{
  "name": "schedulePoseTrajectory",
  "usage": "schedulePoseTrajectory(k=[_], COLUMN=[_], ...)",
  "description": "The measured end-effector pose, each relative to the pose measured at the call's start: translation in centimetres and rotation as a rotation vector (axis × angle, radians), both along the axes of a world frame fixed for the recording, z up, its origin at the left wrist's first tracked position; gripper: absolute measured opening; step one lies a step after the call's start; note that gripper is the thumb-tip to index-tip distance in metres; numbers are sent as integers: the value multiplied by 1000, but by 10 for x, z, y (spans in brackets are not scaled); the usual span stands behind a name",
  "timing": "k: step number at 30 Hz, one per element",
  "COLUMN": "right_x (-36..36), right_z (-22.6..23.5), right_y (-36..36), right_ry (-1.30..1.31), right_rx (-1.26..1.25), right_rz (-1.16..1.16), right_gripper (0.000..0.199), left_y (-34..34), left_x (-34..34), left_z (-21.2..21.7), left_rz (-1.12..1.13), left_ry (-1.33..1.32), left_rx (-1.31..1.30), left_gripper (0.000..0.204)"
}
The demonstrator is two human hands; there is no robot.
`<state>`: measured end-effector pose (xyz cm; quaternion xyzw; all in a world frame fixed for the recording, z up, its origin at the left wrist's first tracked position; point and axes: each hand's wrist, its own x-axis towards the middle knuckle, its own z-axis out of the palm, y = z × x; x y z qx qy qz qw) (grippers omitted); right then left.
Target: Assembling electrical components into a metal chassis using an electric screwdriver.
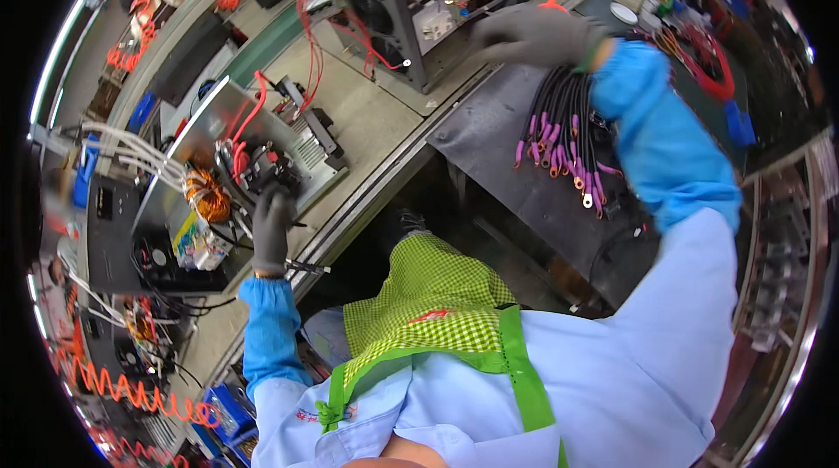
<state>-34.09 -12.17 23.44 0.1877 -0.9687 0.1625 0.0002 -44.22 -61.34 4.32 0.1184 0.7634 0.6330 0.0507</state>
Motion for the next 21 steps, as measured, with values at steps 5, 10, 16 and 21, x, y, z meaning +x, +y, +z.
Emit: schedulePoseTrajectory(k=[5, 10, 16, 21], right_x=[105, 190, 185, 193], right_z=[-64, -142, -154, -124], right_y=[109, 129, 138, 148], right_ry=[-45, -36, 45, 233], right_rx=[557, 650, 690, 386], right_rz=[-180, -82, 27, -254], right_gripper=[16, 22, 20, 27], left_y=[1, 41, 70, 63], left_x=[32, 15, -63, -105], left_z=[46, 139, 144, 129], left_rz=[-282, -259, -296, -294], left_ry=[363, 996, 895, 469], left_rx=[-500, -868, -1623, -1812], left_gripper=[28, 32, 42, 26])
